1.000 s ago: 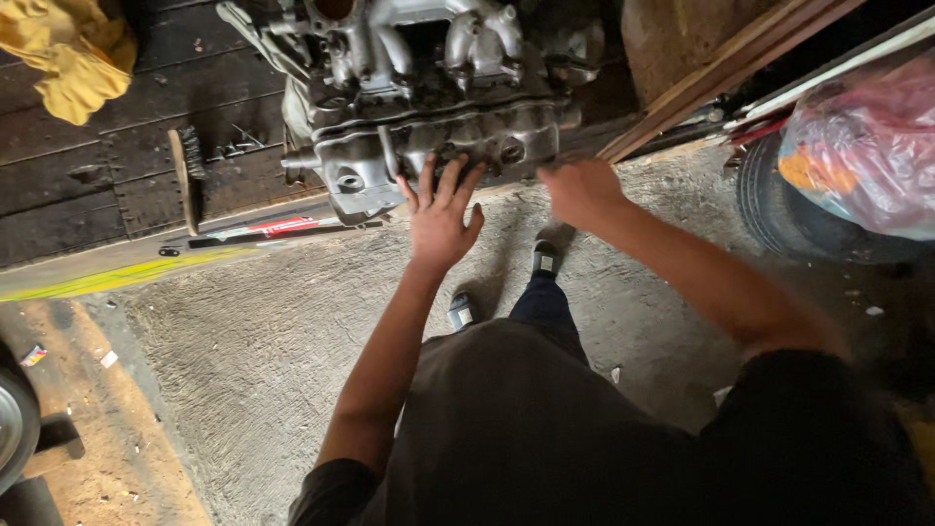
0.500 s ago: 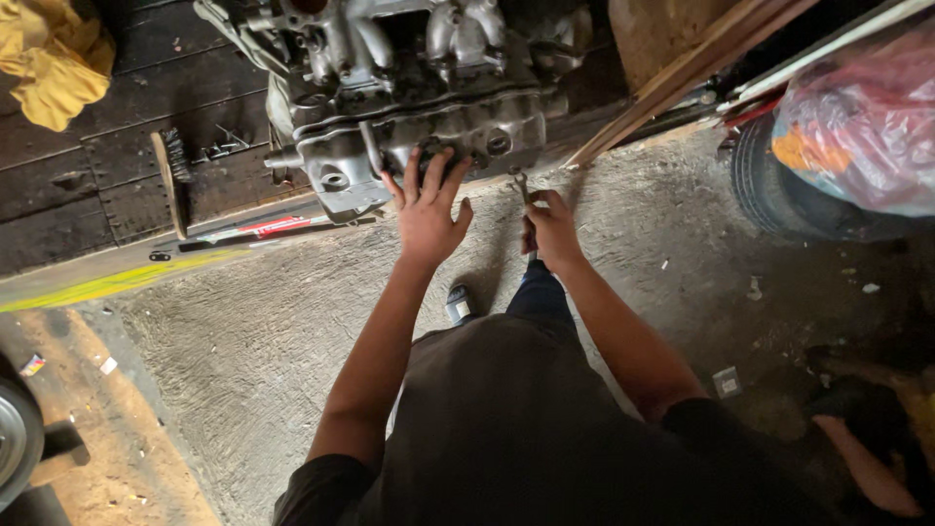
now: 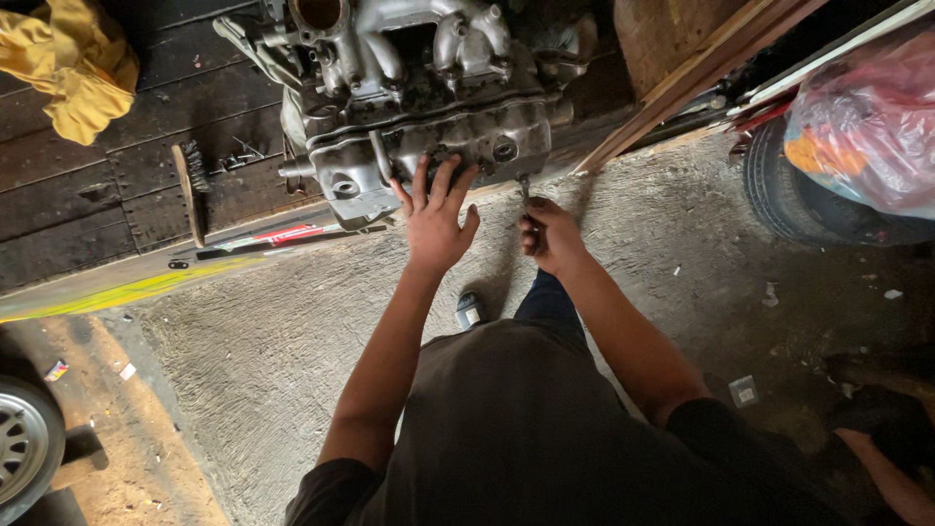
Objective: The person uses a wrench to loosen and remove bolts from a car engine block resting on a wooden workbench. After removing the bolts, the person lifts and removes a metal engine cover from the block.
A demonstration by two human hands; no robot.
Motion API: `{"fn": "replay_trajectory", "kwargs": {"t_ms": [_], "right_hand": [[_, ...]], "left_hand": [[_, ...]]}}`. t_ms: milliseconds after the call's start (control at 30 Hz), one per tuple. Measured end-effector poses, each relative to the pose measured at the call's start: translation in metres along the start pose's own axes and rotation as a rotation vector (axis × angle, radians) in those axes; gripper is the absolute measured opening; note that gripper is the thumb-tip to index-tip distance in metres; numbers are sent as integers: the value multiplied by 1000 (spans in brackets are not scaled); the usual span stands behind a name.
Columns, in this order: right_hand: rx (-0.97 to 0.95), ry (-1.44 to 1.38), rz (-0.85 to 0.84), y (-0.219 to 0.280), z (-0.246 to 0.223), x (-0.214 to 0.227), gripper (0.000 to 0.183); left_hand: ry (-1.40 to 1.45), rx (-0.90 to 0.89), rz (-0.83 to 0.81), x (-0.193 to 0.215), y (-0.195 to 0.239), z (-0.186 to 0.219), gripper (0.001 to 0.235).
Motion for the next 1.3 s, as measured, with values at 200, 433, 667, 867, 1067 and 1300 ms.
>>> {"fn": "replay_trajectory", "kwargs": {"t_ms": [200, 433, 667, 867, 1067, 1300], "right_hand": [[-102, -248, -1, -10, -5, 2, 12], [33, 169, 124, 3, -23, -26, 13], [780, 1723, -147, 18, -68, -39, 20], [928, 1915, -142, 20, -82, -24, 20], [363, 626, -13, 20, -47, 12, 17], [135, 132, 73, 0, -12, 7, 23]], "left_hand": [[-6, 8, -12, -5, -1, -2, 56], [3, 10, -11, -5, 0, -1, 56], [9, 9, 5, -2, 0, 0, 58], [46, 7, 21, 1, 1, 3, 58], [53, 9, 6, 0, 1, 2, 60], [36, -1, 9, 5, 1, 1, 60]]}}
Point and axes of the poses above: each hand's wrist, its own y-axis away from the middle knuckle, its own x-axis out of the back of the hand, z = x × y, the point moved 4 cm from there along -y, towards the middle knuckle, and after that the axes turned 15 degrees about x, right-handed, at the moved point
